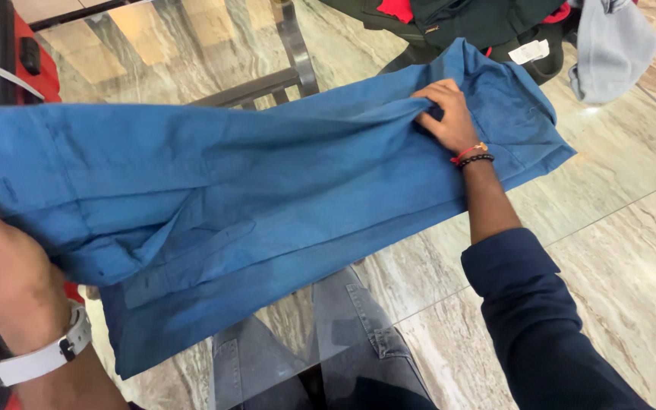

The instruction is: The person folds a pair of trousers and a shirt by hand on a glass surface and places them into an open suitcase.

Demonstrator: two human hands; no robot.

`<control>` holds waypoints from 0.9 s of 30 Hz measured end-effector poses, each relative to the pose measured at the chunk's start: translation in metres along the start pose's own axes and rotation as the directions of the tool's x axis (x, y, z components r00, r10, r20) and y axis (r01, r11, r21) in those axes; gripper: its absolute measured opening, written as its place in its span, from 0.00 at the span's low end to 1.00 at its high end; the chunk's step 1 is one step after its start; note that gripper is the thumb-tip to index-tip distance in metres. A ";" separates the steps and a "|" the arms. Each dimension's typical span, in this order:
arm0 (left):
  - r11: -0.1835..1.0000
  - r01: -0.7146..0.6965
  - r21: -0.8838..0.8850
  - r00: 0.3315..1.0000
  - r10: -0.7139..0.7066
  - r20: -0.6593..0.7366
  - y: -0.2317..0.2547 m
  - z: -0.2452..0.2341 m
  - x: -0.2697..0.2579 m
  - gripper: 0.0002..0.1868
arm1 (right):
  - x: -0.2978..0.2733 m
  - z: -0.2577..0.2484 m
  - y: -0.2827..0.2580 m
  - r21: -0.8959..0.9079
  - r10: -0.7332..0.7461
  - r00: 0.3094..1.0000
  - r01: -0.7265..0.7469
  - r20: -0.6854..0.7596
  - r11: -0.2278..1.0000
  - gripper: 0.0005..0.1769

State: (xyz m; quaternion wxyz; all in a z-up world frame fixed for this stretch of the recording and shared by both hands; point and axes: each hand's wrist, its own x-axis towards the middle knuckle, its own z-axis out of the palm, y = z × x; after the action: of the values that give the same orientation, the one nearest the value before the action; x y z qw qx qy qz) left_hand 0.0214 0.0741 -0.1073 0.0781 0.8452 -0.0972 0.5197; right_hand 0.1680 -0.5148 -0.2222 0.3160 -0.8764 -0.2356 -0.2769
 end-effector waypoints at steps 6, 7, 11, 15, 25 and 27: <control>0.929 0.067 -0.364 0.997 -0.051 0.052 0.004 0.005 0.000 0.18 | -0.007 -0.017 0.005 0.059 0.063 0.997 -0.061 -0.036 0.996 0.12; 0.859 0.146 -0.491 0.989 -0.124 0.077 0.005 0.006 -0.001 0.19 | -0.007 -0.018 0.008 0.005 0.093 0.994 -0.093 -0.054 0.996 0.10; 0.321 0.481 -0.816 0.811 -0.516 0.276 0.008 -0.002 -0.005 0.20 | -0.010 -0.025 0.010 0.076 0.264 0.943 -0.254 -0.204 0.964 0.12; 0.607 0.447 -0.657 0.875 -0.448 0.182 0.016 -0.016 -0.022 0.21 | -0.005 -0.041 -0.014 0.160 0.110 0.994 -0.105 -0.028 0.982 0.29; 0.997 -0.023 -0.075 0.984 0.010 -0.177 0.042 -0.036 -0.043 0.13 | -0.020 -0.038 0.015 0.009 0.149 0.987 -0.149 -0.065 0.989 0.15; 0.986 -0.030 -0.166 0.992 0.009 -0.127 0.044 -0.037 -0.033 0.12 | -0.024 -0.037 0.026 -0.036 0.156 0.973 -0.164 -0.171 0.986 0.09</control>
State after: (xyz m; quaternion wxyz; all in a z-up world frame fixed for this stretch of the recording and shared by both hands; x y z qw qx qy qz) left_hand -0.0359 0.0425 -0.1191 0.1497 0.8004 -0.1435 0.5625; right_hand 0.1529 -0.5633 -0.2244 0.3341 -0.8737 -0.1297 -0.3291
